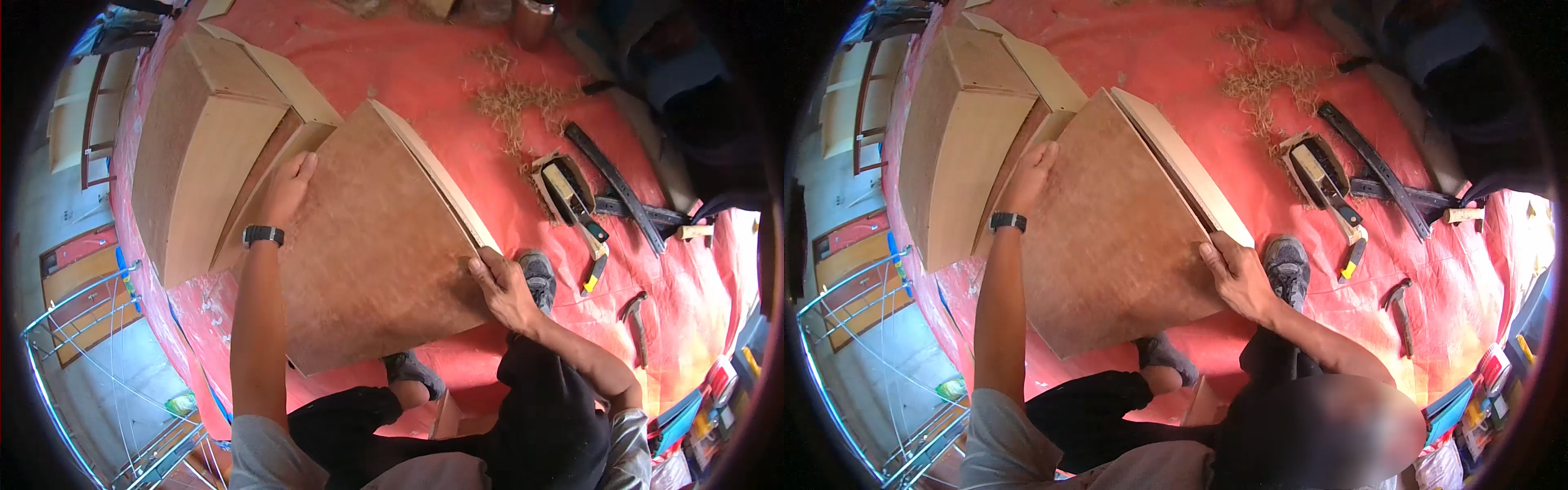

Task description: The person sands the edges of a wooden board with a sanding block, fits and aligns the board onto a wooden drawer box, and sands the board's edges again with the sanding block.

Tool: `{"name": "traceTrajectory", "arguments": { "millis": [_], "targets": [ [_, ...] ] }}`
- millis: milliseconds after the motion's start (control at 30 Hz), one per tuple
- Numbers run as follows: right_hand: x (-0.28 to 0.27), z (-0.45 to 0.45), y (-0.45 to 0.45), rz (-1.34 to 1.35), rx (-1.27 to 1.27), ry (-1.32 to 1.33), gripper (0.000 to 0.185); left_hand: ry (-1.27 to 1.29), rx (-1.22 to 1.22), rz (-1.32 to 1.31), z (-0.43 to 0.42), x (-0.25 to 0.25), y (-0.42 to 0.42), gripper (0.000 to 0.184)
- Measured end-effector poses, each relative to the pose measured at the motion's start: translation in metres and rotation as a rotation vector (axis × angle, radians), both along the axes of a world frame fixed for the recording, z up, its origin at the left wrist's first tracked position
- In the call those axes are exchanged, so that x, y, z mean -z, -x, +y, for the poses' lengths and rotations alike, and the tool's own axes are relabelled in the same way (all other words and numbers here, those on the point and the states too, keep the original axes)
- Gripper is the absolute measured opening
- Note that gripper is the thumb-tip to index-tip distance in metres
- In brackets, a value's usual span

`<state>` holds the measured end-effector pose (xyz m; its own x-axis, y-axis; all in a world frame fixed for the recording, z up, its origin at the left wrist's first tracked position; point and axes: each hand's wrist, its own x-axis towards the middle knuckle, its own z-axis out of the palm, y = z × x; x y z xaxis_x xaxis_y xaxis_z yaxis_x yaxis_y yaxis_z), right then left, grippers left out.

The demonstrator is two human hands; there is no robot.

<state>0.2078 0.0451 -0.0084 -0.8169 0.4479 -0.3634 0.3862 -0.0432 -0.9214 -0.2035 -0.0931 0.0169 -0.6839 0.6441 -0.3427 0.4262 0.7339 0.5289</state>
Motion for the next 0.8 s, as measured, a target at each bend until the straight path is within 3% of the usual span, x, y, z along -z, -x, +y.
{"name": "traceTrajectory", "arguments": {
  "millis": [133, 300, 467, 533, 633, 733, 800],
  "targets": [
    [0.002, 0.007, -0.016, 0.025, 0.101, 0.067, 0.032, 0.004, 0.122, -0.048, 0.030, -0.034, -0.020, 0.044],
    [0.021, 0.017, -0.030, -0.026, 0.184, 0.091, 0.031, 0.060, 0.148, 0.029, 0.080, -0.020, -0.025, 0.046],
    [0.044, 0.037, -0.034, -0.078, 0.200, -0.100, 0.040, -0.043, 0.133, 0.107, 0.114, 0.008, -0.041, 0.045],
    [0.040, 0.049, -0.031, -0.082, 0.203, -0.010, 0.042, 0.036, 0.125, 0.164, 0.122, 0.006, -0.044, 0.043],
    [0.045, 0.054, -0.031, -0.075, 0.184, -0.044, 0.042, -0.120, 0.249, 0.494, 0.119, -0.003, -0.057, 0.041],
    [0.048, 0.054, -0.031, -0.032, 0.194, 0.093, 0.041, -0.226, 0.172, 0.477, 0.119, -0.010, -0.090, 0.043],
    [0.051, 0.056, -0.037, -0.019, 0.242, 0.246, 0.041, -0.235, 0.234, 0.513, 0.114, 0.012, -0.110, 0.049]
  ]
}}
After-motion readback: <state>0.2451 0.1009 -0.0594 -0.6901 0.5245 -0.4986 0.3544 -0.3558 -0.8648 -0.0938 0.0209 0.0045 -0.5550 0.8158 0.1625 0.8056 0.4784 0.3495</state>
